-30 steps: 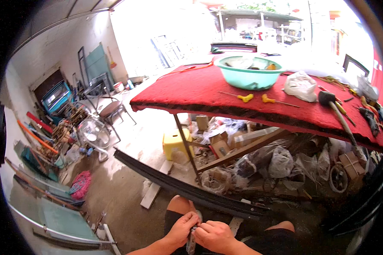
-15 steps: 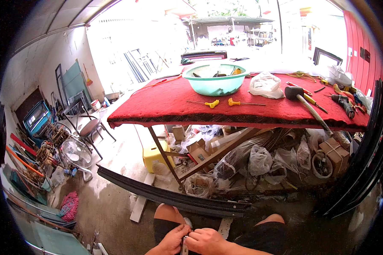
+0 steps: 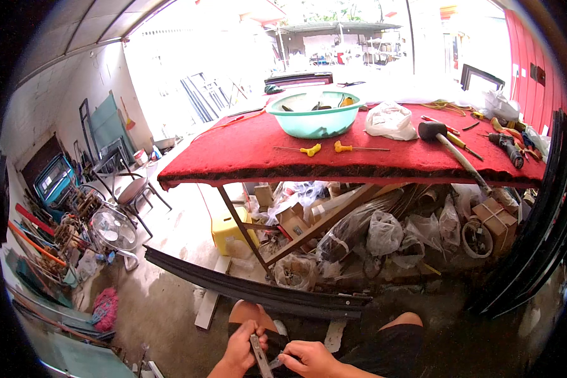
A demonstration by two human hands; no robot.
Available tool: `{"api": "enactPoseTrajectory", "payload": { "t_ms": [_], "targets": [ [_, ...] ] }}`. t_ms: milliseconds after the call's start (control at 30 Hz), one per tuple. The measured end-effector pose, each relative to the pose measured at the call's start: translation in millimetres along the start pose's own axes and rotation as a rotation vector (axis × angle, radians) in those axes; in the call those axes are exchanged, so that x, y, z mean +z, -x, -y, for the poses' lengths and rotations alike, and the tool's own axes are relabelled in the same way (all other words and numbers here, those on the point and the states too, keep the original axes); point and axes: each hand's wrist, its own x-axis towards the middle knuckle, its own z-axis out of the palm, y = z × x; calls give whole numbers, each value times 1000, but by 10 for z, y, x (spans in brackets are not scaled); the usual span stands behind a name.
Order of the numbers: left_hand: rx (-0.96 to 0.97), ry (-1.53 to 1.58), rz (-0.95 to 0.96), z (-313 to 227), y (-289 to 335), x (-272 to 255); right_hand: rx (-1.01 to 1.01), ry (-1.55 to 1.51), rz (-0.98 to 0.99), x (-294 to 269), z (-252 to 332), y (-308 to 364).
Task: The person assembles a metal window frame by placing a hinge mechanism onto the frame and securing it with a screwdriver.
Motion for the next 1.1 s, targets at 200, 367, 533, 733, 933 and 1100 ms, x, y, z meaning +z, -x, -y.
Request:
{"api": "enactPoseTrajectory", "payload": {
  "t_ms": [200, 367, 533, 733, 933, 1100],
  "targets": [
    [295, 19, 193, -341, -80, 246, -118, 179, -20, 30, -67, -96],
    [345, 171, 134, -465, -325, 212, -72, 258, -110, -98, -107, -91],
    [428, 269, 36, -652, -195, 198, -43, 295, -180, -170, -72, -27],
    [428, 242, 36, -588, -296, 168, -28, 252, -253, -177, -158, -64],
    [413, 186, 19, -490, -336, 259, -80, 181, -303, -134, -141, -217],
    [357, 165, 30, -336, -356, 337, -14, 22, -320, 58, -244, -342]
  ]
}}
